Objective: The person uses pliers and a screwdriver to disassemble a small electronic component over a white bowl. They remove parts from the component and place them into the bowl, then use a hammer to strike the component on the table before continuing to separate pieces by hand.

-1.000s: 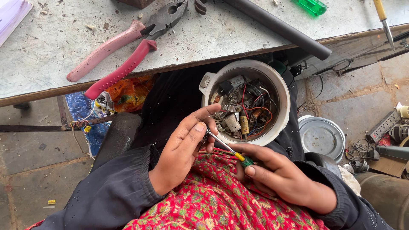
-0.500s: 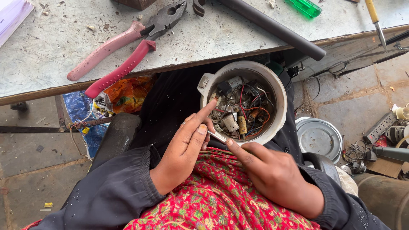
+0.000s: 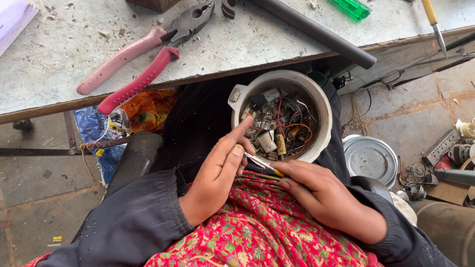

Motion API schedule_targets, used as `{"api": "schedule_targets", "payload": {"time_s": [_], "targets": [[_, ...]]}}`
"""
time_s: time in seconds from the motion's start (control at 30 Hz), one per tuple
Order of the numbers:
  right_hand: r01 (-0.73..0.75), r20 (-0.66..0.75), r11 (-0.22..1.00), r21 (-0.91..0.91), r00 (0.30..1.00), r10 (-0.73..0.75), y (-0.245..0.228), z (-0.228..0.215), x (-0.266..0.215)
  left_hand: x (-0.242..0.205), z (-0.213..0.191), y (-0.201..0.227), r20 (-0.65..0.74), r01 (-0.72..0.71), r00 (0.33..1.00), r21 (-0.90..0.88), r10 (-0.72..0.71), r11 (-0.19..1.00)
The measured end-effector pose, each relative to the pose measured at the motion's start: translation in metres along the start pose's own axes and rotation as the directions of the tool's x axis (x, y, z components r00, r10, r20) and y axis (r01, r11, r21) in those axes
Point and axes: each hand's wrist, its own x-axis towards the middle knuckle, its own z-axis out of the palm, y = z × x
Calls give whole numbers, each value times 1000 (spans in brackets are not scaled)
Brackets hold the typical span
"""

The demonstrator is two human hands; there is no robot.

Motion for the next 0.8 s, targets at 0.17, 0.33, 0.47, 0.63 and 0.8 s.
{"api": "schedule_targets", "payload": {"time_s": [0.17,0.33,0.47,0.63,0.8], "targets": [[24,-127,970,-243,990,-57,-7,16,-1,0,-2,7,-18,-23,1000,43,24,999],[117,-151,877,-465,966,-209,-11,19,4,-1,-4,4,-30,-2,1000,23,2,1000],[179,-142,786,-592,937,-320,-8,12,12,1,-2,-3,-51,86,994,-115,-92,990],[57,-148,880,-472,979,-143,-9,4,12,1,1,5,-14,48,999,-186,-51,981],[-100,-118,948,-302,991,67,2,-15,6,-4,-1,20,16,-73,997,175,72,982]]}}
